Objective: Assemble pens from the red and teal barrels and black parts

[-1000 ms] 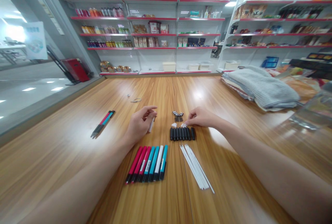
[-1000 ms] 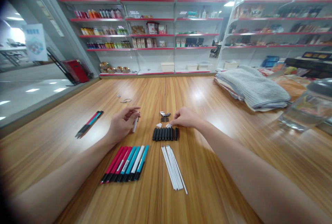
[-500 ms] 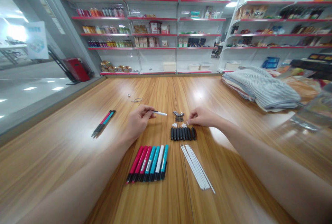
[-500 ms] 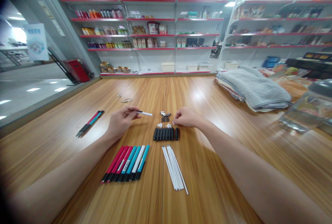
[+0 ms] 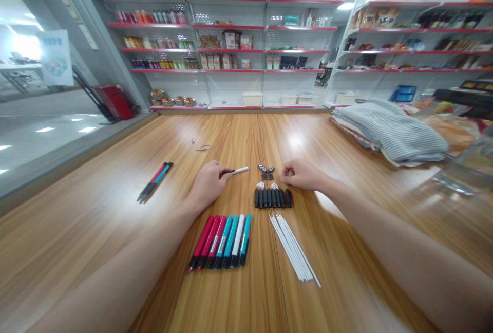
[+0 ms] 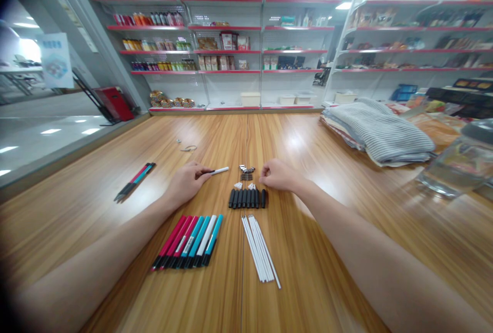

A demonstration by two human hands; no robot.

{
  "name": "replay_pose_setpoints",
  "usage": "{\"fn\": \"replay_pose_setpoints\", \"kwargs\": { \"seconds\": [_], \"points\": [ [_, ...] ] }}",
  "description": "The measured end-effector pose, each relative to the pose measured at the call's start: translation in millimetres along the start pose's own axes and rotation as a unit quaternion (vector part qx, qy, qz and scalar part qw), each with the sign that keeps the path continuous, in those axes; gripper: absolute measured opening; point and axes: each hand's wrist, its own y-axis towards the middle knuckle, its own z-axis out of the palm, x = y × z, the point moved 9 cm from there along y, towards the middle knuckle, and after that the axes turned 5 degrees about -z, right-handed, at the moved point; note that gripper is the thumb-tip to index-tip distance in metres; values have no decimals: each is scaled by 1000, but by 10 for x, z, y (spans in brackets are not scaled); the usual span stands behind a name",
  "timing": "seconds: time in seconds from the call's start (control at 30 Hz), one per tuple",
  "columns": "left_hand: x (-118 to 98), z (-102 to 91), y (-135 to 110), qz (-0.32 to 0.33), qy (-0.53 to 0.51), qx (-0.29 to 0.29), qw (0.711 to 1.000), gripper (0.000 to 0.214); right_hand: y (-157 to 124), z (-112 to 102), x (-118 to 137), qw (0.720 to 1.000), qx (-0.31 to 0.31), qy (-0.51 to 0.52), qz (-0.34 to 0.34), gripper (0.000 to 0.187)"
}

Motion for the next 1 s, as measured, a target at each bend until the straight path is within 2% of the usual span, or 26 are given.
{"fn": "replay_pose_setpoints", "kwargs": {
  "seconds": [0.13, 0.3, 0.43, 0.5, 0.57, 0.7, 0.83, 1.0],
  "points": [
    [-31, 1, -2, 5, 8, 5, 1000, 20, -9, -9, -8, 998, -32, -47, -29, 13],
    [-186, -38, -23, 35, -12, 9, 999, 17, -38, -43, 54, 988, -90, -98, -73, 7],
    [-284, -68, -42, 62, -31, 10, 998, 15, -124, -187, 283, 969, -192, -70, -140, 7],
    [-329, -89, -52, 78, -42, 5, 996, 16, -204, -266, 449, 951, -248, -48, -179, 9],
    [-382, -116, -64, 95, -56, -2, 994, 16, -284, -286, 643, 932, -277, -40, -230, 11],
    [-523, -166, -106, 138, -80, -8, 987, 16, -389, -207, 941, 906, -275, -35, -320, 11],
    [-628, -192, -149, 166, -93, -4, 982, 15, -419, -184, 985, 901, -278, -31, -331, 11],
    [-632, -199, -156, 166, -102, -3, 981, 15, -430, -185, 985, 901, -274, -26, -336, 9]
  ]
}}
